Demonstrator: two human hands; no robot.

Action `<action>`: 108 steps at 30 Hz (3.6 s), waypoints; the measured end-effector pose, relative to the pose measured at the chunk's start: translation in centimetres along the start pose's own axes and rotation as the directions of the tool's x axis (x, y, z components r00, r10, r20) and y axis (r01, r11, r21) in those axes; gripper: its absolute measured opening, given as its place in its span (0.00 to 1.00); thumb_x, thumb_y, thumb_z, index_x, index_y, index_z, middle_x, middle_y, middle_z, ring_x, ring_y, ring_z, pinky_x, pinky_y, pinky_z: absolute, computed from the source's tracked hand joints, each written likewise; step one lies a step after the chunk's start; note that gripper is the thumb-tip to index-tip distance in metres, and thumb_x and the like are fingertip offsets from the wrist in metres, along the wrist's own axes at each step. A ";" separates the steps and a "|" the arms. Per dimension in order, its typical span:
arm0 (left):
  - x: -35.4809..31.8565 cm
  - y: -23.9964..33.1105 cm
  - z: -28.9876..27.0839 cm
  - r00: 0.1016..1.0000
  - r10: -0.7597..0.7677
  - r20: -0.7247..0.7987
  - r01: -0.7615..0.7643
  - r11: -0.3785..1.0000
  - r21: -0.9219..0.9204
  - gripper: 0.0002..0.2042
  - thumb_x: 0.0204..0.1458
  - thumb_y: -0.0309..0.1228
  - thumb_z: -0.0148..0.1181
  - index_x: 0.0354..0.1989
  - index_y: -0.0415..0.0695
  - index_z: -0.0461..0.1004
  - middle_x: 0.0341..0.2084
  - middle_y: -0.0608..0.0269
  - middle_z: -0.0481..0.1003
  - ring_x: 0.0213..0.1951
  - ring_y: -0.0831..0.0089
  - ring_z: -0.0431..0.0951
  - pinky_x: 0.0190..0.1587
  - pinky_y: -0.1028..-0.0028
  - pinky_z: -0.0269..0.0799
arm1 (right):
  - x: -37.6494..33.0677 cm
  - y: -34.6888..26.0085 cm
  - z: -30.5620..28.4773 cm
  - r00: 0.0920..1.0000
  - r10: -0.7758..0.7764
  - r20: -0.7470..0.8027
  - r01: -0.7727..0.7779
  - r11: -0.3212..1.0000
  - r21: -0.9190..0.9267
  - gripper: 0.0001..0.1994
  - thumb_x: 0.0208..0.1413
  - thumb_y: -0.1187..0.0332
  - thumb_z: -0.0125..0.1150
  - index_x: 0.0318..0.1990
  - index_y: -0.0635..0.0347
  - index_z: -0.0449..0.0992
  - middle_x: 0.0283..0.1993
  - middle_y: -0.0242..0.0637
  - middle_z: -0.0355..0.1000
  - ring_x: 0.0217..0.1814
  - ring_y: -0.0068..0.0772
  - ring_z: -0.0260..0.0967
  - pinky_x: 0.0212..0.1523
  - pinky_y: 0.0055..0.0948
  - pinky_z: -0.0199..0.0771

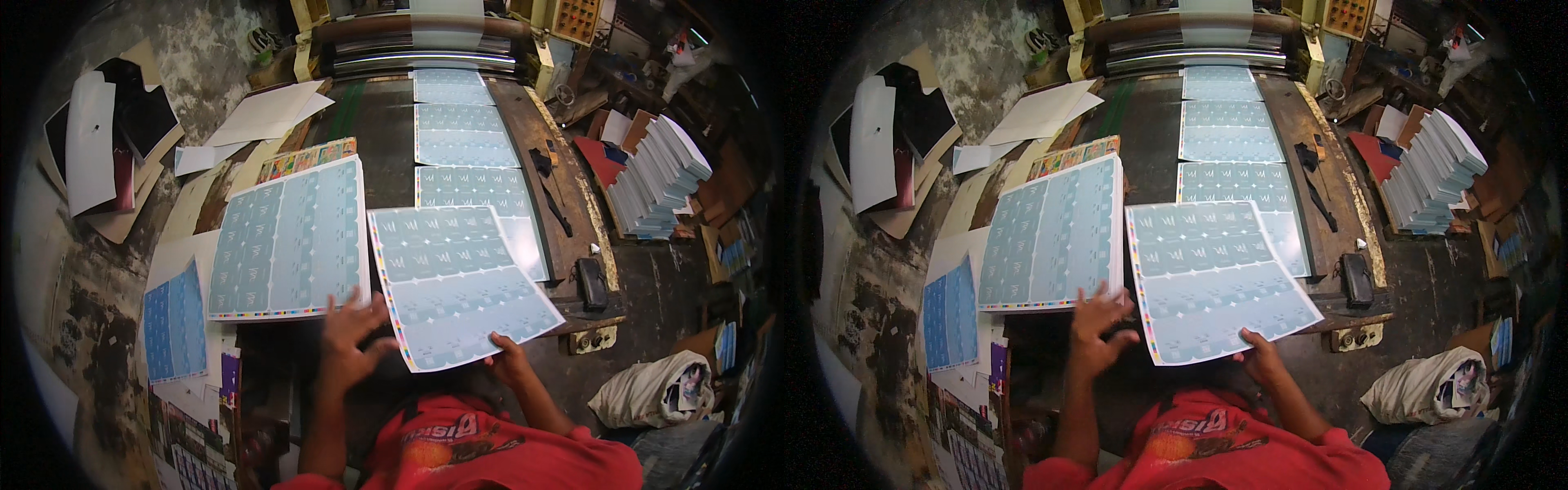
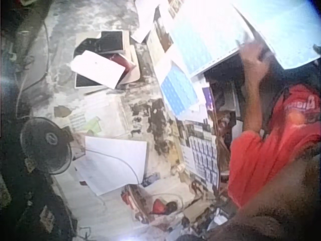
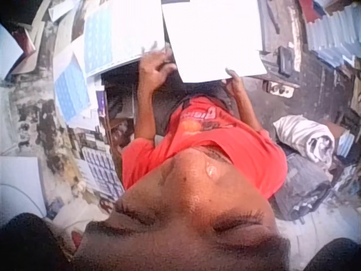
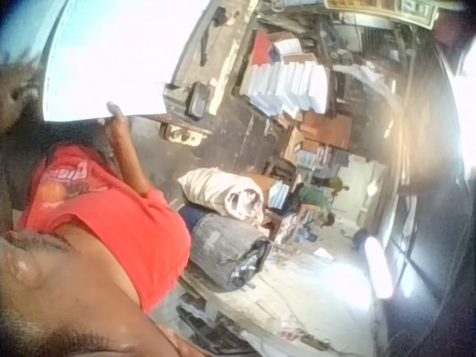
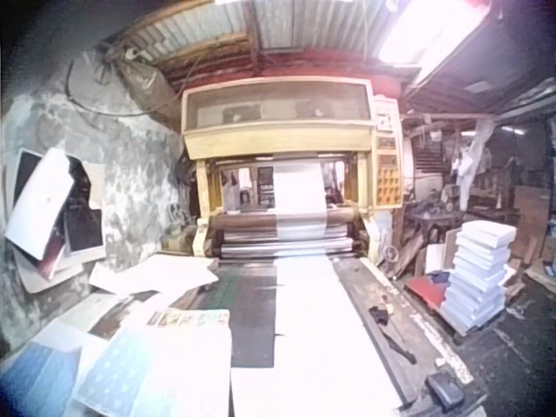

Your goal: The person organizes printed sheets emerging from a press, flipping through a stack and aligning them on a work table.

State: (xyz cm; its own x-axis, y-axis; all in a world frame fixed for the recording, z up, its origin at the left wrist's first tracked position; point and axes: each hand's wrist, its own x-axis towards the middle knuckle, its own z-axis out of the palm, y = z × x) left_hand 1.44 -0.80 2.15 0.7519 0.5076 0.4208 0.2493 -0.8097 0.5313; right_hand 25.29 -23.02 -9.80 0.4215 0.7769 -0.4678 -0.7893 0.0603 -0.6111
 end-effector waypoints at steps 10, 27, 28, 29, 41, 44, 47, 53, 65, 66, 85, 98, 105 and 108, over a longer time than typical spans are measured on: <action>0.6 -4.1 0.5 0.966 -0.091 -0.242 0.150 0.960 0.238 0.25 0.36 0.39 0.77 0.45 0.44 0.80 0.50 0.61 0.79 0.59 0.56 0.73 0.59 0.58 0.62 | -6.9 4.3 -3.9 0.977 0.179 -0.116 -0.198 0.963 -0.184 0.20 0.65 0.55 0.53 0.50 0.67 0.69 0.37 0.46 0.75 0.35 0.35 0.74 0.38 0.30 0.70; 1.1 -4.2 -0.4 0.957 -0.210 -0.200 0.236 0.964 0.118 0.25 0.37 0.35 0.78 0.47 0.44 0.80 0.49 0.57 0.79 0.59 0.55 0.73 0.60 0.61 0.64 | -4.1 3.6 -3.1 0.993 0.067 -0.093 -0.076 0.991 -0.106 0.28 0.66 0.47 0.45 0.53 0.69 0.67 0.39 0.49 0.76 0.39 0.40 0.74 0.41 0.33 0.71; 1.1 -4.2 -0.4 0.954 -0.213 -0.211 0.239 0.965 0.108 0.25 0.37 0.37 0.78 0.46 0.44 0.80 0.49 0.58 0.79 0.58 0.55 0.73 0.60 0.61 0.64 | -3.4 3.3 -2.8 0.994 0.049 -0.098 -0.061 0.991 -0.122 0.29 0.66 0.46 0.44 0.53 0.69 0.67 0.39 0.48 0.76 0.39 0.40 0.74 0.41 0.33 0.71; 1.4 -4.1 -0.4 0.951 -0.215 -0.223 0.241 0.966 0.098 0.25 0.36 0.38 0.78 0.45 0.44 0.80 0.48 0.59 0.79 0.58 0.55 0.74 0.59 0.60 0.64 | -2.8 3.1 -2.6 0.994 0.036 -0.103 -0.046 0.994 -0.100 0.29 0.66 0.45 0.45 0.52 0.68 0.68 0.37 0.47 0.76 0.37 0.39 0.74 0.41 0.34 0.72; 1.2 -3.8 -0.2 0.932 -0.214 -0.291 0.257 0.959 0.118 0.17 0.49 0.41 0.69 0.45 0.45 0.80 0.46 0.60 0.81 0.54 0.58 0.77 0.58 0.58 0.63 | 0.0 3.9 -2.7 0.952 -0.054 -0.302 0.057 0.998 0.000 0.22 0.65 0.45 0.44 0.55 0.50 0.66 0.45 0.45 0.76 0.35 0.36 0.74 0.46 0.42 0.74; 1.0 -3.9 0.8 0.897 -0.227 -0.379 0.279 0.956 0.088 0.13 0.54 0.37 0.65 0.43 0.44 0.80 0.43 0.58 0.82 0.51 0.59 0.80 0.57 0.59 0.64 | -0.3 3.5 -1.5 0.920 -0.117 -0.373 0.114 0.993 -0.030 0.26 0.65 0.47 0.45 0.64 0.50 0.59 0.53 0.45 0.73 0.41 0.35 0.73 0.48 0.41 0.74; 1.6 -3.8 2.0 0.818 -0.256 -0.516 0.302 0.953 0.006 0.11 0.60 0.34 0.58 0.41 0.40 0.80 0.39 0.57 0.82 0.47 0.60 0.82 0.56 0.60 0.65 | -0.9 2.3 1.3 0.901 -0.148 -0.408 0.113 0.988 -0.110 0.32 0.66 0.50 0.47 0.72 0.54 0.50 0.60 0.45 0.69 0.49 0.35 0.71 0.51 0.40 0.73; 2.4 -3.7 2.8 0.582 -0.448 -0.679 0.355 0.891 -0.284 0.18 0.67 0.35 0.45 0.40 0.33 0.79 0.37 0.51 0.82 0.43 0.58 0.82 0.59 0.58 0.65 | 7.8 -4.6 15.2 0.919 -0.143 0.367 0.229 0.952 -0.203 0.33 0.65 0.54 0.50 0.71 0.62 0.51 0.72 0.52 0.54 0.71 0.46 0.57 0.66 0.46 0.60; 1.5 -4.9 2.9 0.689 -0.388 -0.613 0.472 0.881 -0.028 0.16 0.64 0.32 0.50 0.34 0.31 0.78 0.27 0.45 0.78 0.29 0.55 0.73 0.37 0.61 0.68 | 27.9 -7.0 42.4 0.782 0.033 0.622 0.532 0.485 -0.694 0.20 0.54 0.62 0.56 0.45 0.74 0.77 0.44 0.54 0.77 0.41 0.44 0.79 0.44 0.41 0.79; 2.0 -4.5 3.3 0.721 -0.366 -0.588 0.439 0.898 -0.019 0.15 0.63 0.31 0.51 0.33 0.33 0.79 0.27 0.49 0.80 0.28 0.58 0.76 0.40 0.62 0.67 | 28.4 -7.0 42.3 0.720 0.012 0.694 0.681 0.184 -0.709 0.25 0.53 0.59 0.54 0.49 0.76 0.74 0.46 0.58 0.76 0.47 0.50 0.77 0.49 0.42 0.76; 1.1 -4.1 -2.2 0.944 -0.309 -0.115 0.310 0.951 -0.011 0.15 0.46 0.37 0.72 0.41 0.46 0.82 0.44 0.59 0.81 0.52 0.68 0.80 0.51 0.68 0.61 | 29.7 -12.9 2.6 0.927 -0.158 0.340 0.192 -0.579 -0.793 0.33 0.67 0.42 0.31 0.73 0.52 0.52 0.77 0.40 0.45 0.79 0.54 0.36 0.74 0.62 0.32; 2.1 -2.2 -2.5 0.544 -0.663 -0.514 0.356 0.738 -0.574 0.18 0.67 0.38 0.48 0.34 0.34 0.76 0.27 0.66 0.75 0.34 0.76 0.71 0.46 0.75 0.67 | 11.3 -8.5 7.1 0.953 -0.038 0.302 0.241 0.701 -0.671 0.33 0.63 0.45 0.52 0.64 0.63 0.66 0.54 0.49 0.74 0.53 0.39 0.74 0.57 0.37 0.71; 1.1 1.6 -0.6 0.997 -0.023 0.069 0.034 0.986 -0.161 0.18 0.57 0.48 0.58 0.41 0.45 0.81 0.46 0.56 0.79 0.59 0.51 0.71 0.69 0.44 0.43 | 5.8 -5.8 10.2 0.933 0.176 0.315 -0.071 0.945 -0.319 0.26 0.61 0.55 0.58 0.56 0.69 0.67 0.36 0.42 0.76 0.34 0.31 0.76 0.41 0.33 0.78; 1.7 1.4 -0.7 0.991 -0.003 0.133 -0.012 0.994 0.112 0.36 0.46 0.60 0.63 0.58 0.48 0.73 0.66 0.53 0.63 0.71 0.47 0.52 0.69 0.42 0.39 | 5.6 -4.2 7.3 0.952 0.210 0.220 -0.169 0.966 -0.194 0.16 0.63 0.59 0.57 0.47 0.64 0.69 0.27 0.38 0.73 0.23 0.28 0.70 0.38 0.36 0.79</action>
State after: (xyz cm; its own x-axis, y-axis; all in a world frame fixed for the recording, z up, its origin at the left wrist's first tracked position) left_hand 2.65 -0.82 4.11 0.8254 0.4666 0.3179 0.3070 -0.8435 0.4408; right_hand 27.70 -14.36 -5.14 0.1370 0.8907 -0.4335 -0.7473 -0.1943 -0.6354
